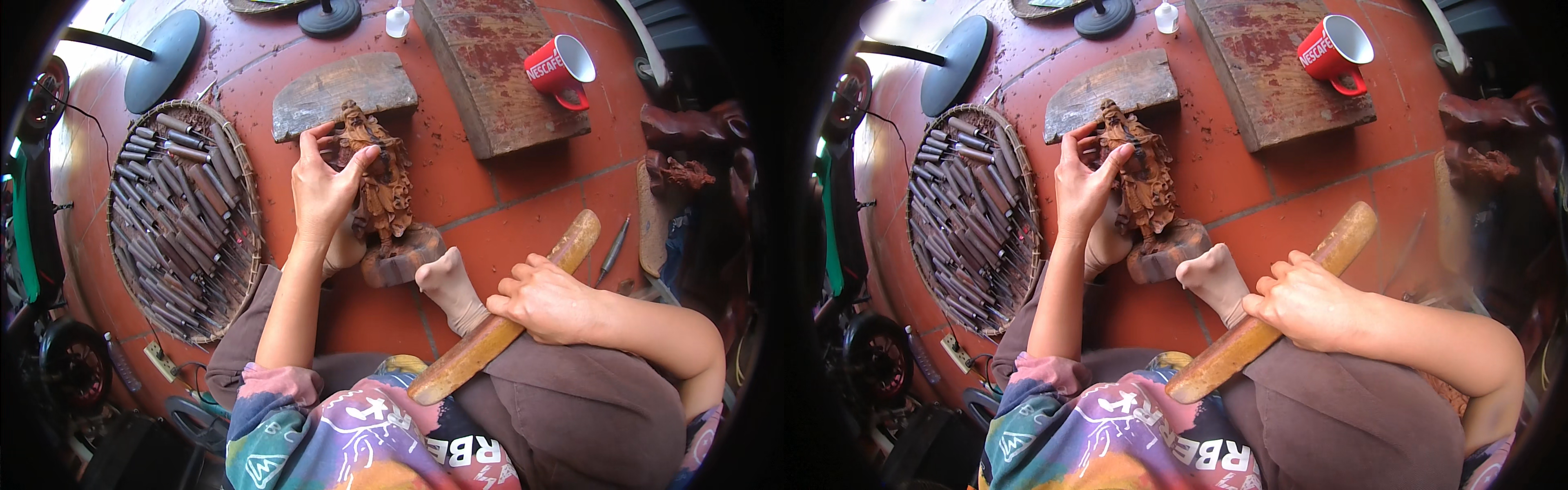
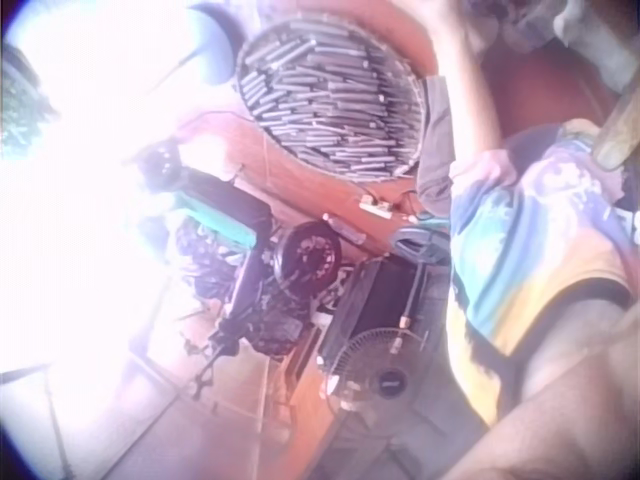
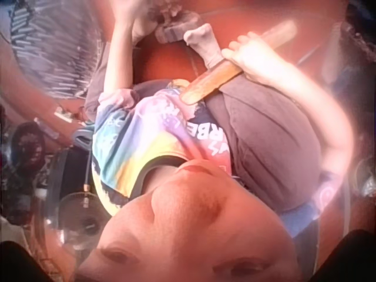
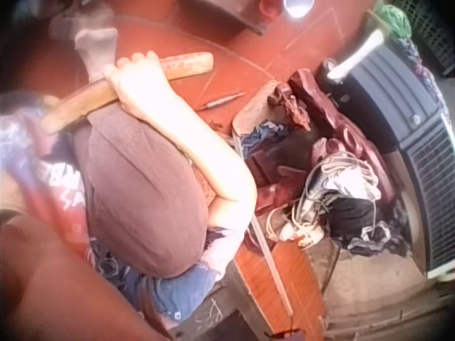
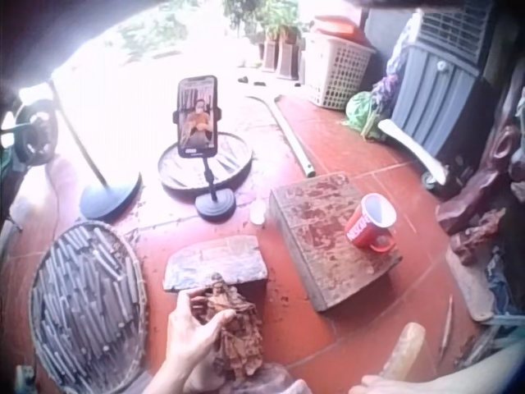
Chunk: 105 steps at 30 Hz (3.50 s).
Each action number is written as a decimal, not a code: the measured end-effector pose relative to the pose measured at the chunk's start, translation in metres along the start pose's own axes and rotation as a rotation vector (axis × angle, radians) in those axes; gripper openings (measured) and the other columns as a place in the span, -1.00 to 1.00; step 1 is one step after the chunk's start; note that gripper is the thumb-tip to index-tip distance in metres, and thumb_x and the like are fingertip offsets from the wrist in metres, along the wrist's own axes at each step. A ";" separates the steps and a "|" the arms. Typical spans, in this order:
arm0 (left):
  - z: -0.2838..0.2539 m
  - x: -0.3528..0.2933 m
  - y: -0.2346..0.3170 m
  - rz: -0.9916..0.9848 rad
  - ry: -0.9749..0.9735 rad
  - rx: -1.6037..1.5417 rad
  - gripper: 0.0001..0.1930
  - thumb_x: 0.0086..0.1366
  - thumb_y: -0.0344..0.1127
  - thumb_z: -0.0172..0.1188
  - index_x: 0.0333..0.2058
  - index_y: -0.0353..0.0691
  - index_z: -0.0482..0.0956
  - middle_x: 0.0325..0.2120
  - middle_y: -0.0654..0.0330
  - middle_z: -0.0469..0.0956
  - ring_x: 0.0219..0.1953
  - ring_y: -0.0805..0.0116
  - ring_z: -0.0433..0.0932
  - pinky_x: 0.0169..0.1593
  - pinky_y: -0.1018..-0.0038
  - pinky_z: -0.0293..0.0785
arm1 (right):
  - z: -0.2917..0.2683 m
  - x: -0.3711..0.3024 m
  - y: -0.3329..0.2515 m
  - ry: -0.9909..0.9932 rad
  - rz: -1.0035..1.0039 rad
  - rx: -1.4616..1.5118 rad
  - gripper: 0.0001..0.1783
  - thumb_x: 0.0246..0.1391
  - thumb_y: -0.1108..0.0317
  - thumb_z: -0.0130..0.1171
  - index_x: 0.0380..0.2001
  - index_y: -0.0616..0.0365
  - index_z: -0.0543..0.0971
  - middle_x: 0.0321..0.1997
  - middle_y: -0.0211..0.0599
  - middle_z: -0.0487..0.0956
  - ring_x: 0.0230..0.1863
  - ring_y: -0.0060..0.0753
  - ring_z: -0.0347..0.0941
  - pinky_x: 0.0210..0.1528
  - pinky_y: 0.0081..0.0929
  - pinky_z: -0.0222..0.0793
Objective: The person carves a wooden figurine using a chisel and mallet. They hold the wood between their feet and repeatedly strike the chisel to shape the piece, occasionally switching tools from a nearby basket.
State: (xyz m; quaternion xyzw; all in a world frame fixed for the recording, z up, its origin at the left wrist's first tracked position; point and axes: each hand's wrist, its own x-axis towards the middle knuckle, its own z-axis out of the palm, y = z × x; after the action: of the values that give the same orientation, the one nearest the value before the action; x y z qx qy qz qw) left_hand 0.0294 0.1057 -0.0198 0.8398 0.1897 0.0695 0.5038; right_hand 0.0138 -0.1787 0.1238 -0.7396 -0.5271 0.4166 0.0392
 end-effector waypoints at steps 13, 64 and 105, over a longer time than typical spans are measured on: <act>-0.025 0.010 -0.013 -0.069 -0.337 -0.512 -0.23 0.11 -0.21 0.46 0.23 -0.25 0.26 -0.19 0.15 0.42 -0.17 0.43 0.53 -0.14 0.52 0.50 | -0.002 -0.005 0.013 -0.024 0.086 0.063 -0.78 -0.23 0.48 0.22 -0.40 0.11 0.48 -0.43 -0.27 0.52 -0.29 -0.20 0.47 -0.17 -0.25 0.30; -0.066 -0.085 0.080 0.335 -0.117 -0.084 -0.40 -0.24 -0.45 0.64 -0.27 -0.26 0.38 -0.36 0.14 0.50 -0.23 0.31 0.60 -0.08 0.43 0.55 | 0.101 -0.031 0.088 0.346 0.617 0.454 -0.56 -0.29 0.37 0.42 -0.30 0.25 0.47 -0.26 -0.07 0.42 -0.17 0.04 0.45 -0.16 -0.14 0.39; 0.006 0.036 -0.001 -0.509 -0.416 -0.349 -0.42 0.11 0.22 0.35 -0.30 -0.30 0.61 -0.48 0.22 0.61 -0.45 0.56 0.52 -0.33 0.57 0.41 | 0.183 -0.033 0.114 0.423 0.675 0.624 -0.51 -0.07 0.19 0.33 -0.13 0.29 0.51 -0.22 0.05 0.50 -0.11 0.11 0.46 -0.10 -0.16 0.37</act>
State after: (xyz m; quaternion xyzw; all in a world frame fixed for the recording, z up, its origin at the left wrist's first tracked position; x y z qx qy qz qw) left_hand 0.0638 0.1154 -0.0259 0.6634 0.2711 -0.1987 0.6685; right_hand -0.0251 -0.3258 -0.0328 -0.8900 -0.0895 0.3849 0.2275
